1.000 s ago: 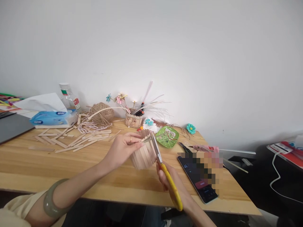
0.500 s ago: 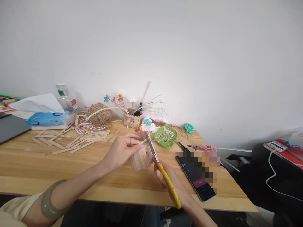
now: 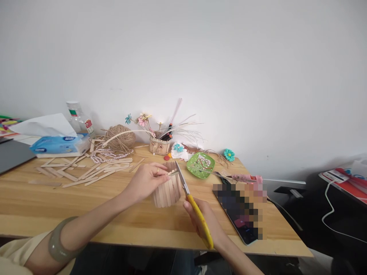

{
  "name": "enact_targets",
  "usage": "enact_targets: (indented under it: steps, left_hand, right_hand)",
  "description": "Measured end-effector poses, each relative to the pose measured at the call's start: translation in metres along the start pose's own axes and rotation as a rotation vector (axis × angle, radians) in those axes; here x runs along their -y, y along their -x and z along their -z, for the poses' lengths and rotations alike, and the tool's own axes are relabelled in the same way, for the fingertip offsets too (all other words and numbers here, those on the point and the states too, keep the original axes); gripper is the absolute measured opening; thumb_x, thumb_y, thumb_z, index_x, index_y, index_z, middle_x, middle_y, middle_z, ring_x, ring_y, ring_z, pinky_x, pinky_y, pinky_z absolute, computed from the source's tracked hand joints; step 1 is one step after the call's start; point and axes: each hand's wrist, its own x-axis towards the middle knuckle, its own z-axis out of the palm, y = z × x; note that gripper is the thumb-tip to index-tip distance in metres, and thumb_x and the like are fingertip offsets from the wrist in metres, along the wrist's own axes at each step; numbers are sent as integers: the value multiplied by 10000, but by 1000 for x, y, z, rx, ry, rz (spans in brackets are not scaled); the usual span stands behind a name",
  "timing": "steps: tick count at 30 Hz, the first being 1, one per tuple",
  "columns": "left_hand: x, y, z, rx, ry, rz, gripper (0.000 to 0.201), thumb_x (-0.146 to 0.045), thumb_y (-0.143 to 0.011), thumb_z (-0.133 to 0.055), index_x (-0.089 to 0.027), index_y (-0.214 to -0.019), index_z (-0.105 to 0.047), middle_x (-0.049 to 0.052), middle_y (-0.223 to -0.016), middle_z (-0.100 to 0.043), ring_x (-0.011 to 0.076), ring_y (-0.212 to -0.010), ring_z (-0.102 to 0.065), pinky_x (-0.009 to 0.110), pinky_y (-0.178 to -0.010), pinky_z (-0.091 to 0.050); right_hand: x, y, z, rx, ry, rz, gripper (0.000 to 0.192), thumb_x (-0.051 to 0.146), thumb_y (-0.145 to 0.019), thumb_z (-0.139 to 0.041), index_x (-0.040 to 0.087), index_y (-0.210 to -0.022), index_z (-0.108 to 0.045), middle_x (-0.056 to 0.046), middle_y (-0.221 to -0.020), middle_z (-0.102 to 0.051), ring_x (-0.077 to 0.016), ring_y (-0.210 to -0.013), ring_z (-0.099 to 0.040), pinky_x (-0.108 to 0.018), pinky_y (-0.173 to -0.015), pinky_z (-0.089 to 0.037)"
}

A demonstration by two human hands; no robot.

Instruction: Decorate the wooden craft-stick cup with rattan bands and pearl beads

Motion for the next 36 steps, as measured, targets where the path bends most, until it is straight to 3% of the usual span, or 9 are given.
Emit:
enact_targets:
  steps: [3, 7, 10, 12, 16, 20, 25, 29, 36]
  left_hand:
    - [7, -1, 6, -35, -114, -32, 171, -289, -713, -605, -227, -615, -731, 65, -942, -710, 255, -919, -632, 386, -832, -469]
    - [21, 4, 20, -81, -249, -129, 163, -291, -736, -598, -252, -666, -741, 64, -918, -714, 255, -979, -604, 471, -993, -342]
    - [30, 12, 32, -65, -237, -139, 156, -300, -744, -596, -278, -727, -749, 58, -936, -712, 261, -996, -599, 538, -1065, -210]
    - [36, 17, 41, -34, -173, -102, 161, -335, -745, -600, -281, -748, -752, 66, -1022, -691, 276, -1044, -579, 530, -1050, -261]
    - [45, 21, 60, 48, 42, -15, 180, -379, -747, -612, -275, -780, -755, 76, -1126, -657, 289, -1118, -546, 460, -973, -405]
    - [53, 18, 76, 160, 211, 37, 183, -357, -738, -623, -269, -833, -753, 77, -1164, -648, 307, -1175, -511, 488, -1001, -375]
    - [67, 15, 91, 234, 299, 60, 161, -356, -731, -634, -298, -823, -753, 67, -1183, -639, 318, -1224, -467, 510, -1000, -369]
    - [84, 12, 101, 268, 218, 1, 152, -325, -744, -619, -301, -809, -754, 61, -1197, -631, 314, -1275, -405, 514, -1015, -342]
    - [95, 9, 99, 307, -46, -254, 219, -215, -796, -554, -323, -787, -745, 24, -785, -735, 282, -1192, -485, 473, -1024, -337]
  right_hand:
    - [1, -1, 6, 2, 64, -51, 480, 670, -780, -413, 209, -651, -383, 71, -443, -371, -81, -369, -344, -208, -382, -238]
    - [1, -5, 20, -208, 488, -57, 335, 506, -745, -551, 175, -705, -519, -36, -673, -600, -185, -619, -548, -273, -557, -389]
    - [-5, -11, 21, -258, 664, -24, 271, 350, -770, -527, 145, -935, -591, -109, -935, -662, -264, -862, -611, -337, -737, -436]
    - [-10, -15, 17, -216, 720, 9, 312, 280, -789, -500, 138, -1054, -585, -124, -1052, -646, -270, -939, -612, -347, -801, -435]
    - [-8, -22, 4, -199, 855, 65, 299, 212, -805, -509, 146, -1085, -592, -119, -1077, -644, -262, -942, -621, -327, -781, -451]
    - [8, -27, -3, -264, 1059, 89, 202, 266, -824, -539, 146, -947, -646, -131, -939, -676, -277, -871, -631, -305, -659, -443]
    - [24, -35, 11, -368, 933, 142, 243, 332, -895, -440, 203, -861, -642, -72, -919, -693, -239, -826, -641, -281, -578, -390]
    - [23, -37, 30, -433, 852, 71, 235, 316, -894, -416, 216, -867, -627, -47, -933, -692, -227, -831, -635, -286, -612, -392]
    - [29, -35, 17, -343, 786, 62, 262, 337, -888, -444, 211, -779, -646, -36, -826, -697, -202, -740, -631, -264, -592, -369]
